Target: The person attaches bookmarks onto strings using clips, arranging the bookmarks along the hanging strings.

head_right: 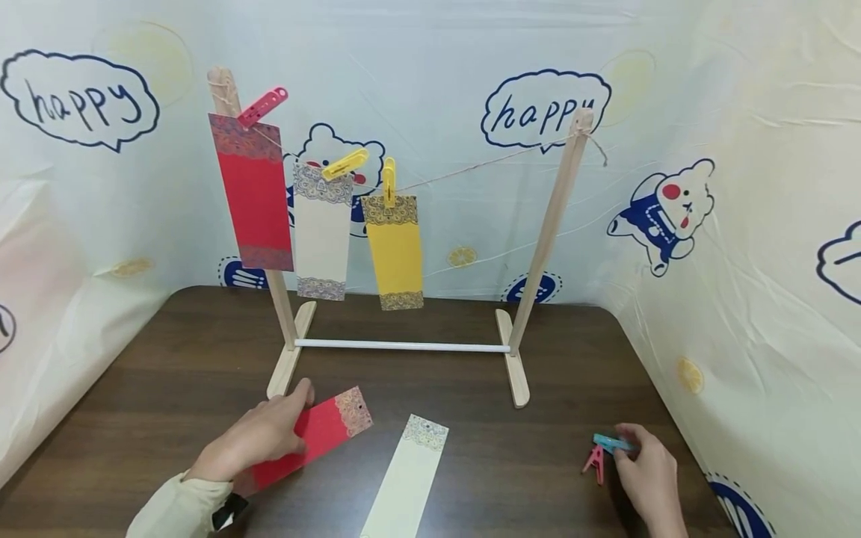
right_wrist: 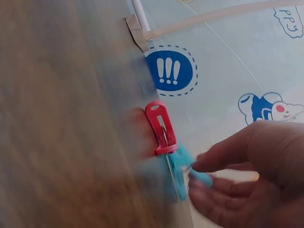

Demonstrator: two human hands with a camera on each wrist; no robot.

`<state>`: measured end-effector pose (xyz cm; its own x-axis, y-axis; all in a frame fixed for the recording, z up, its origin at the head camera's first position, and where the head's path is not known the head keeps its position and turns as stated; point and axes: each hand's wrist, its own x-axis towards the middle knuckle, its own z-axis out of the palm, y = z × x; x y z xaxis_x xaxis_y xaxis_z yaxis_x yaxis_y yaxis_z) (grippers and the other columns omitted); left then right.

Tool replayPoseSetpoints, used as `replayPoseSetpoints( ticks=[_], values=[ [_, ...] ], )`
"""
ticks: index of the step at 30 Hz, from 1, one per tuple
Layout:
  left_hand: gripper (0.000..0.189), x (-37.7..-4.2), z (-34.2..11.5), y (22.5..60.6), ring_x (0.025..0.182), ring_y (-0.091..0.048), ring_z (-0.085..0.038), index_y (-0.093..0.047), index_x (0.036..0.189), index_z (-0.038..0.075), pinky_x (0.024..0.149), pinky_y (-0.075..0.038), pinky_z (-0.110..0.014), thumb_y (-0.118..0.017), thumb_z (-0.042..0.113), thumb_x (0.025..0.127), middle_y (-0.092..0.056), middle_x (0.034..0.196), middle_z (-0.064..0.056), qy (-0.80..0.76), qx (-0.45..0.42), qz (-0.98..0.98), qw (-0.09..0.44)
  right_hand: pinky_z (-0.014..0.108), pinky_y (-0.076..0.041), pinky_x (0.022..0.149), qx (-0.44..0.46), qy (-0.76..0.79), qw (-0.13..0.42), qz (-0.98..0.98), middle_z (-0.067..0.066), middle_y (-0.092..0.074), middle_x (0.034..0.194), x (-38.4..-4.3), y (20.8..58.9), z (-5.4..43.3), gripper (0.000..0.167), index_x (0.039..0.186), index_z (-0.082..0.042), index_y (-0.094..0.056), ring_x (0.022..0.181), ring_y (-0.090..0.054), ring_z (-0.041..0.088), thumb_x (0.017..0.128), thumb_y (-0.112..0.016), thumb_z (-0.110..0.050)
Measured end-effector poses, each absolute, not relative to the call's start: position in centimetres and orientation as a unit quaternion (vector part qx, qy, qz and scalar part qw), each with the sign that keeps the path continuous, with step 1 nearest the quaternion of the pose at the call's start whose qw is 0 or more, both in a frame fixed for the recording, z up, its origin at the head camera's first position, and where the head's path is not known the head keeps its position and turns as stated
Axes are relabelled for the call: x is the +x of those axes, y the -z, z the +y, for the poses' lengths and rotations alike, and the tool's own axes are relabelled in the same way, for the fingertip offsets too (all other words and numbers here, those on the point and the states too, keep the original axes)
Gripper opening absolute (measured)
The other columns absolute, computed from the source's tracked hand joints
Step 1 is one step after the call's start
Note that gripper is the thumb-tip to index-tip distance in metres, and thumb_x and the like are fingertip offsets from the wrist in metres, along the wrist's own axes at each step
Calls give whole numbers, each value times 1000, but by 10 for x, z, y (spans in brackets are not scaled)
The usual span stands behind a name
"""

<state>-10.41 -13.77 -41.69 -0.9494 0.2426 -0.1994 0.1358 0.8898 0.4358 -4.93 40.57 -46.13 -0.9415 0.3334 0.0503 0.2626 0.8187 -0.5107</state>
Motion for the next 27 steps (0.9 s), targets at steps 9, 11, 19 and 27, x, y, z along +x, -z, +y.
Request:
replayPoseSetpoints(
  ticks=[9,11,19,27],
  values=[
    [24,-108,-137,413,69,-56,-17,-63,102,4,57,-50,-35,-76,4,82,-58,78,-4,-231,119,960,105,25,-47,59,-128,-255,121,-951,18,-71,96,-48,461,400,27,109,1,-68,81,-67,27,82,-69,5],
    [16,-108,-138,412,67,-55,-16,-65,95,6,57,-49,-33,-76,4,83,-57,75,-2,-234,125,959,101,26,-46,59,-132,-258,115,-950,16,-71,92,-48,461,399,24,107,2,-69,78,-65,23,83,-69,4],
    [13,-107,-139,411,61,-50,-15,-64,84,10,55,-44,-32,-74,2,84,-54,68,1,-253,143,953,88,31,-44,59,-143,-251,135,-948,9,-72,82,-49,460,397,10,95,-3,-75,70,-61,16,92,-69,-11],
    [15,-115,-134,409,64,-54,-13,-67,100,6,58,-50,-29,-74,6,87,-64,79,-2,-323,131,937,-2,23,-43,53,-163,-254,189,-934,10,-73,83,-47,460,393,16,98,-3,-74,66,-57,7,96,-66,-17]
  ],
)
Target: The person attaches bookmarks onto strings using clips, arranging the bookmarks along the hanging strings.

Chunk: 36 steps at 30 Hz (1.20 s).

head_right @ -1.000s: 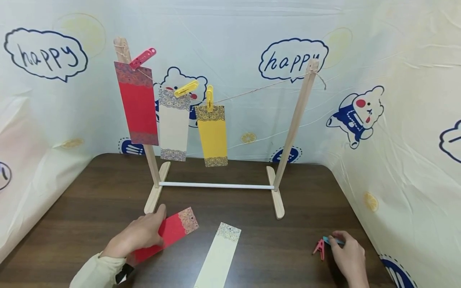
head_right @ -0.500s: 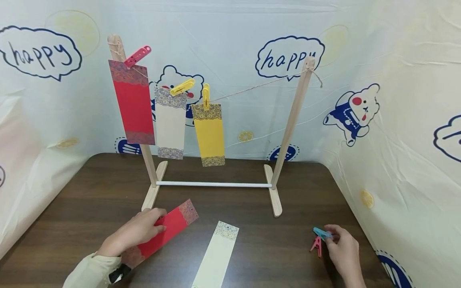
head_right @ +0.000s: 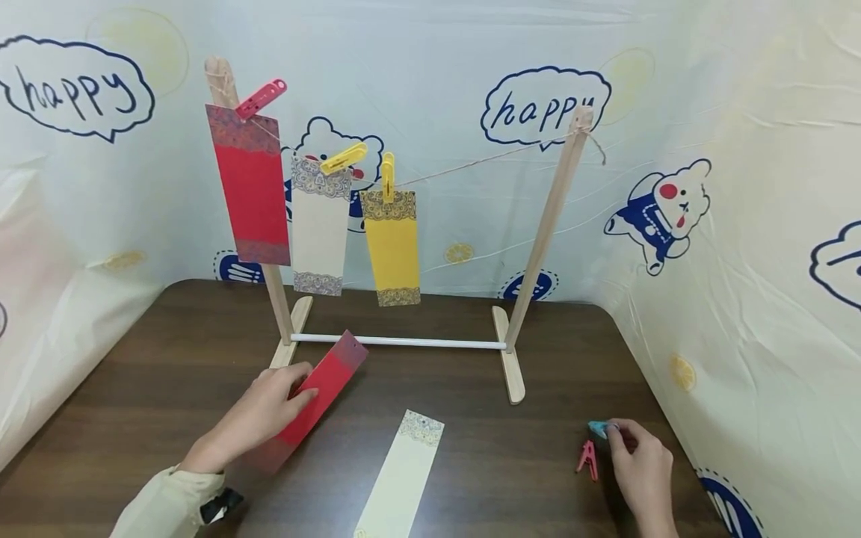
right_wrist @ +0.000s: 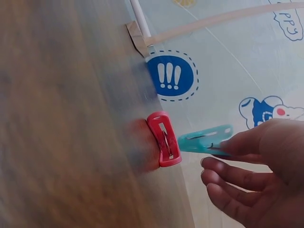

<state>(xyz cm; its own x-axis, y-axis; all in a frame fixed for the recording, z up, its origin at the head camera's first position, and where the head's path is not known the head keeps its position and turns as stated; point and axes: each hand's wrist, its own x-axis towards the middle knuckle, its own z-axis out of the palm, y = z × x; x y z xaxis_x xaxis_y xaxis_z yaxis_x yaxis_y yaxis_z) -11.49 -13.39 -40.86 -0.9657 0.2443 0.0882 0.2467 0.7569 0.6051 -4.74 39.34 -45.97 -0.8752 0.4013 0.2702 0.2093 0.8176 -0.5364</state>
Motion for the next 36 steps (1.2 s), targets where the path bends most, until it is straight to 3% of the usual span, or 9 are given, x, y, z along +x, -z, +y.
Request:
replayPoseSetpoints(
  ticks=[10,20,27,33,36],
  values=[
    [13,-117,-132,409,62,-51,-13,-65,98,10,54,-46,-27,-73,6,89,-60,78,1,359,-138,-922,37,19,-44,52,-183,-306,200,-913,12,-73,85,-52,458,386,27,104,-1,-69,63,-56,-1,104,-51,-22],
    [11,-117,-128,410,60,-52,-12,-66,95,11,53,-48,-26,-74,7,89,-61,75,3,388,-139,-910,45,21,-45,52,-170,-342,179,-907,6,-72,76,-54,460,381,26,107,0,-72,60,-60,5,101,-59,-23],
    [12,-117,-126,410,62,-54,-12,-67,97,10,54,-49,-26,-74,7,88,-63,78,2,397,-139,-907,31,30,-58,56,-138,-574,154,-793,10,-75,79,-53,460,380,40,124,12,-60,63,-72,21,101,-59,-21],
    [11,-118,-123,413,59,-52,-11,-66,95,12,53,-47,-26,-73,7,89,-60,74,4,399,-153,-903,38,37,-60,60,-110,-706,141,-685,14,-75,85,-51,458,381,37,132,-3,-62,67,-74,24,101,-58,-21],
    [11,-117,-122,414,57,-49,-10,-65,92,14,52,-45,-25,-73,8,89,-57,70,6,397,-158,-903,41,38,-60,68,-64,-750,113,-648,15,-76,91,-50,457,383,36,136,-2,-58,76,-75,25,104,-52,-18]
  ],
)
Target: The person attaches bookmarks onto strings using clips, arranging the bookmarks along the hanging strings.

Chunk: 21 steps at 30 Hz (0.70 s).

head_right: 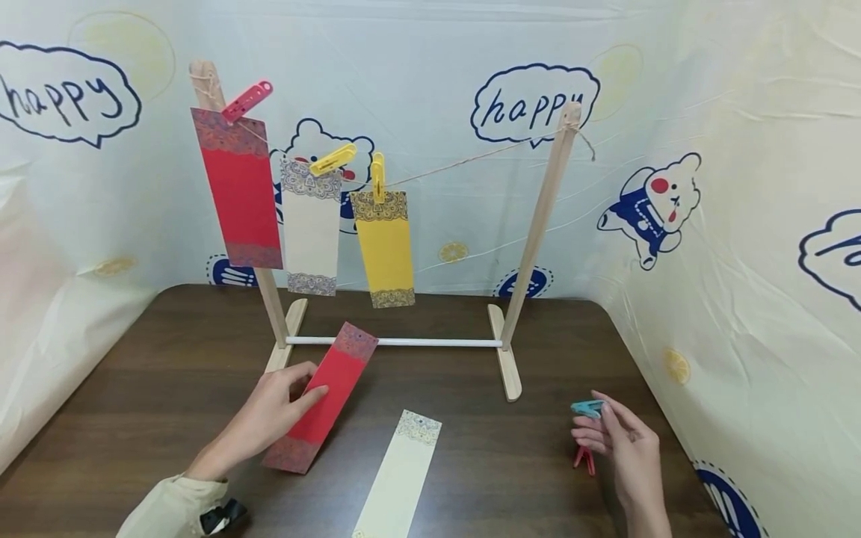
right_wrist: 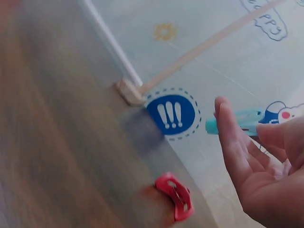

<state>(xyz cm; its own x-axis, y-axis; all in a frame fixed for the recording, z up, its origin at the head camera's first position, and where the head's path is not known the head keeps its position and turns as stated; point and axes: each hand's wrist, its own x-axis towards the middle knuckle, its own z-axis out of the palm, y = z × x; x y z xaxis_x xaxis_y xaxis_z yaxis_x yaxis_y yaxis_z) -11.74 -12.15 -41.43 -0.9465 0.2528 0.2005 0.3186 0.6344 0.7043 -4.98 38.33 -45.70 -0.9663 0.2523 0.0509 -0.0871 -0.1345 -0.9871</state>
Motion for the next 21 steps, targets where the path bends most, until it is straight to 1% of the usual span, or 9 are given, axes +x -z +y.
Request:
replayPoseSetpoints(
  ticks=[3,6,10,13,15,17,21],
  values=[
    [11,-117,-120,415,56,-48,-10,-65,91,15,52,-44,-25,-73,8,89,-55,68,7,396,-160,-903,42,37,-60,76,-19,-786,84,-612,16,-75,100,-51,458,386,35,137,0,-57,87,-74,25,105,-48,-14],
    [11,-117,-119,415,55,-47,-10,-65,91,15,51,-43,-25,-73,8,89,-54,67,7,395,-160,-904,40,36,-59,79,0,-805,73,-589,17,-74,102,-54,458,387,34,136,2,-56,93,-73,25,105,-47,-11],
    [11,-117,-116,414,55,-47,-9,-65,91,15,51,-43,-25,-73,8,90,-54,66,7,396,-162,-903,36,36,-60,75,-1,-806,65,-588,16,-75,97,-55,456,384,34,136,2,-56,86,-74,25,106,-47,-12],
    [12,-115,-114,414,54,-47,-8,-65,90,16,51,-43,-25,-73,7,89,-54,66,8,396,-166,-902,35,36,-60,70,-3,-810,44,-585,14,-75,91,-52,452,380,34,136,-5,-59,78,-75,24,107,-45,-15],
    [13,-114,-112,413,54,-47,-8,-65,90,17,51,-43,-24,-74,7,89,-54,65,9,396,-174,-901,34,38,-60,70,20,-827,31,-560,16,-75,91,-49,448,378,35,137,-6,-58,78,-75,27,108,-41,-13],
    [13,-112,-112,412,54,-48,-8,-66,91,17,52,-43,-24,-74,7,89,-54,66,9,397,-180,-899,34,41,-59,74,55,-850,12,-524,19,-75,94,-49,444,374,37,140,-5,-55,83,-75,30,109,-36,-9],
    [12,-110,-113,408,55,-49,-10,-66,92,17,52,-44,-24,-74,8,89,-56,68,9,400,-179,-899,30,47,-54,88,122,-872,-26,-472,25,-71,108,-52,437,368,40,143,4,-47,100,-70,38,109,-26,-3]
  ],
)
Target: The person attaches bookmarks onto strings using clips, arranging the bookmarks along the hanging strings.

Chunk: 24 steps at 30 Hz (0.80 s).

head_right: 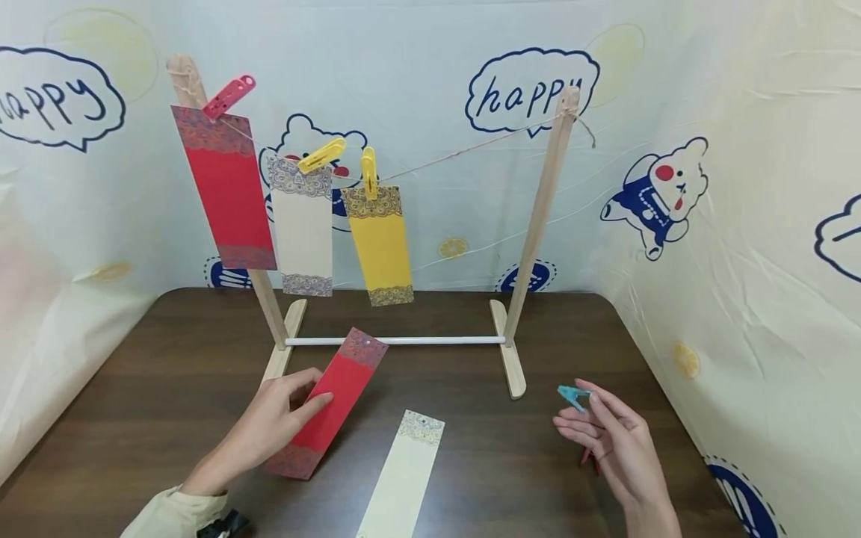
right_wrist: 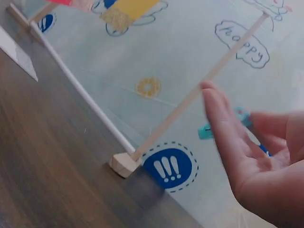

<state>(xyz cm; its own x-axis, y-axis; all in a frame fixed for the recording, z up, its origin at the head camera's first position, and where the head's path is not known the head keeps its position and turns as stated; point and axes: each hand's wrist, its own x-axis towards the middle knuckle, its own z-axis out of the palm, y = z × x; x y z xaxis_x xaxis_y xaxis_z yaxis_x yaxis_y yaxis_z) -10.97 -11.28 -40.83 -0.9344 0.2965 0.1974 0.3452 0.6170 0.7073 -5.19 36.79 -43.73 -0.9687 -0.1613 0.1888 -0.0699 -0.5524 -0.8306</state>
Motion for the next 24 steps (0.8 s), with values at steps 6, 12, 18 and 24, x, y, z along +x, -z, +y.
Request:
replayPoseSetpoints(
  ticks=[6,12,18,24],
  values=[
    [12,-111,-110,402,56,-50,-9,-66,93,19,52,-45,-24,-74,10,89,-57,69,10,394,-182,-900,35,38,-58,82,-76,761,-13,644,14,-72,99,-55,424,361,32,133,9,-52,91,-72,26,108,-40,-8],
    [12,-116,-103,396,56,-49,-8,-66,92,20,53,-45,-24,-74,11,90,-56,67,12,394,-201,-896,46,33,-58,71,-64,589,-74,803,12,-71,90,-62,406,358,30,125,6,-59,79,-70,25,106,-47,-14],
    [13,-121,-93,391,58,-51,-8,-66,92,21,53,-46,-24,-75,11,89,-59,70,11,412,-211,-885,48,23,-56,71,-86,494,-126,856,7,-72,94,-65,379,359,37,140,-4,-45,79,-68,18,104,-50,-8],
    [11,-125,-83,385,60,-55,-8,-68,95,19,55,-48,-25,-73,11,91,-64,76,10,433,-225,-872,41,15,-53,73,-44,424,-149,892,0,-73,96,-67,360,359,30,123,-5,-58,85,-68,7,97,-67,-15]
  ],
)
